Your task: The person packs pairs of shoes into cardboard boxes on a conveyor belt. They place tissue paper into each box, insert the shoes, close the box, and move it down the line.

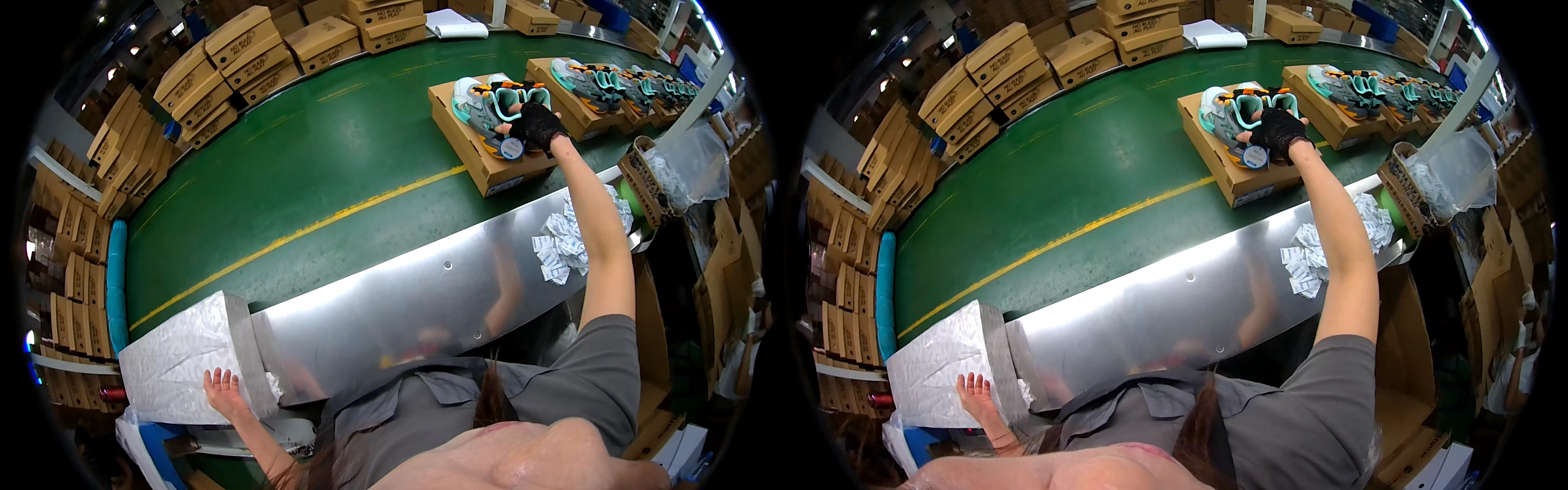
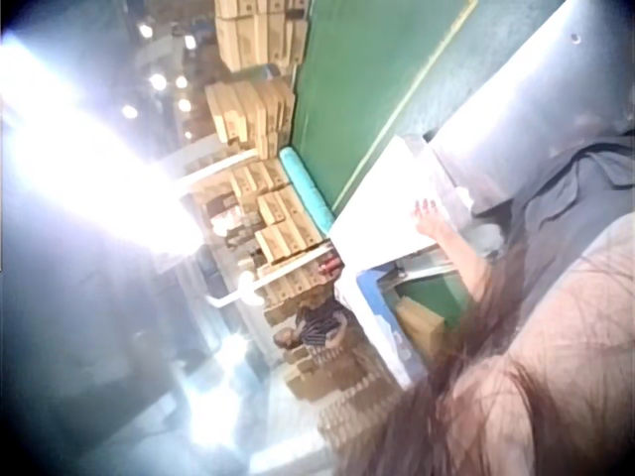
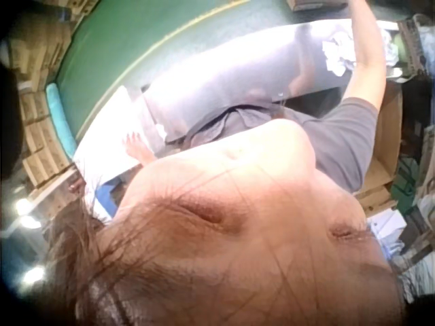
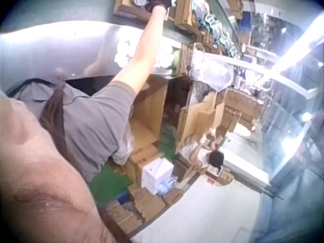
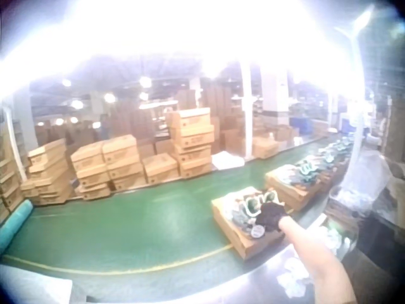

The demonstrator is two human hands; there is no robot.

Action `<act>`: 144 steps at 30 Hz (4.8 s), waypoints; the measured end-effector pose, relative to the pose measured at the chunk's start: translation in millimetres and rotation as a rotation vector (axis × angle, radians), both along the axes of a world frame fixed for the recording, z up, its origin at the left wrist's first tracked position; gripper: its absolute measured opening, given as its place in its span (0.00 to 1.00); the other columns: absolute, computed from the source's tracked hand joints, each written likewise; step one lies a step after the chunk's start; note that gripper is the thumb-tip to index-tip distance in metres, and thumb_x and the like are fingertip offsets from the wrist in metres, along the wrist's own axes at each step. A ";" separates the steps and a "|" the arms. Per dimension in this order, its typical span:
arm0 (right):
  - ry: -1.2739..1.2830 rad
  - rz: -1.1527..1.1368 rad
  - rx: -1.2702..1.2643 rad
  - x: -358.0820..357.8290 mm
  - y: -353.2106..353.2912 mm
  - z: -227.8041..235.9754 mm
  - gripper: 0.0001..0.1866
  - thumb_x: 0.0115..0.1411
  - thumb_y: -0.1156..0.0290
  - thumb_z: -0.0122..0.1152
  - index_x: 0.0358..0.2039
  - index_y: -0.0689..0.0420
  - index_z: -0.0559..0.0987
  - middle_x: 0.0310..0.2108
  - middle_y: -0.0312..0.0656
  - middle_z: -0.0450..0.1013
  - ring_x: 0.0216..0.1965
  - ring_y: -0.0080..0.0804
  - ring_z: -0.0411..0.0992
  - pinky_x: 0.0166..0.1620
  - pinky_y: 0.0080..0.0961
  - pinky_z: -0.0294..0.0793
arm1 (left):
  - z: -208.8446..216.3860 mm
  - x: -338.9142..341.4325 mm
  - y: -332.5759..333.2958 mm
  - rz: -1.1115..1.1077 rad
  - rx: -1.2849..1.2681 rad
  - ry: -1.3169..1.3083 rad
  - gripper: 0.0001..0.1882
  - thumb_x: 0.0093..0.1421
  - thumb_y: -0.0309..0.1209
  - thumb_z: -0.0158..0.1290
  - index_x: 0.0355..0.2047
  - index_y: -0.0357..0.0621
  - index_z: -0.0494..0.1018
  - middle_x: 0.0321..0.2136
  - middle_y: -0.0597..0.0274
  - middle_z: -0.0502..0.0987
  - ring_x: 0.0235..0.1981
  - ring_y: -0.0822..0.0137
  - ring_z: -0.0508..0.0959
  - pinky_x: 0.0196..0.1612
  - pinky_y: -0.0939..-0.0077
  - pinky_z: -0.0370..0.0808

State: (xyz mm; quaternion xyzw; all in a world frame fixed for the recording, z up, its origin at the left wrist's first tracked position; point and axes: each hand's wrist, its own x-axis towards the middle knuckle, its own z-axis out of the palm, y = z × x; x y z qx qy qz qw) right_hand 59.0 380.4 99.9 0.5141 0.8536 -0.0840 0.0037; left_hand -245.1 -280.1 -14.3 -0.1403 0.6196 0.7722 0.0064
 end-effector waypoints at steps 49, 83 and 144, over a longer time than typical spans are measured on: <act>1.585 0.109 -0.284 34.1 -89.5 -25.4 0.25 0.48 0.62 0.61 0.44 0.60 0.69 0.38 0.40 0.71 0.40 0.29 0.71 0.40 0.27 0.72 | 5.8 109.5 379.1 -1.324 -0.882 1.336 0.28 0.52 0.40 0.54 0.48 0.35 0.64 0.50 0.43 0.63 0.51 0.47 0.64 0.53 0.63 0.61; 0.526 0.831 -0.326 -124.0 -225.0 -120.9 0.31 0.46 0.73 0.61 0.53 0.54 0.63 0.54 0.51 0.55 0.45 0.45 0.67 0.45 0.33 0.69 | -22.6 -85.6 -61.5 -0.475 -1.605 -0.091 0.59 0.36 0.68 0.52 0.61 0.45 0.46 0.61 0.42 0.42 0.62 0.45 0.42 0.58 0.43 0.44; 1.208 -0.225 0.427 117.8 24.0 -105.6 0.26 0.52 0.70 0.57 0.51 0.61 0.62 0.43 0.47 0.65 0.44 0.39 0.64 0.48 0.33 0.64 | -17.2 -97.4 223.2 -0.436 -1.333 0.647 0.44 0.46 0.57 0.53 0.54 0.35 0.56 0.53 0.42 0.58 0.56 0.51 0.58 0.55 0.57 0.57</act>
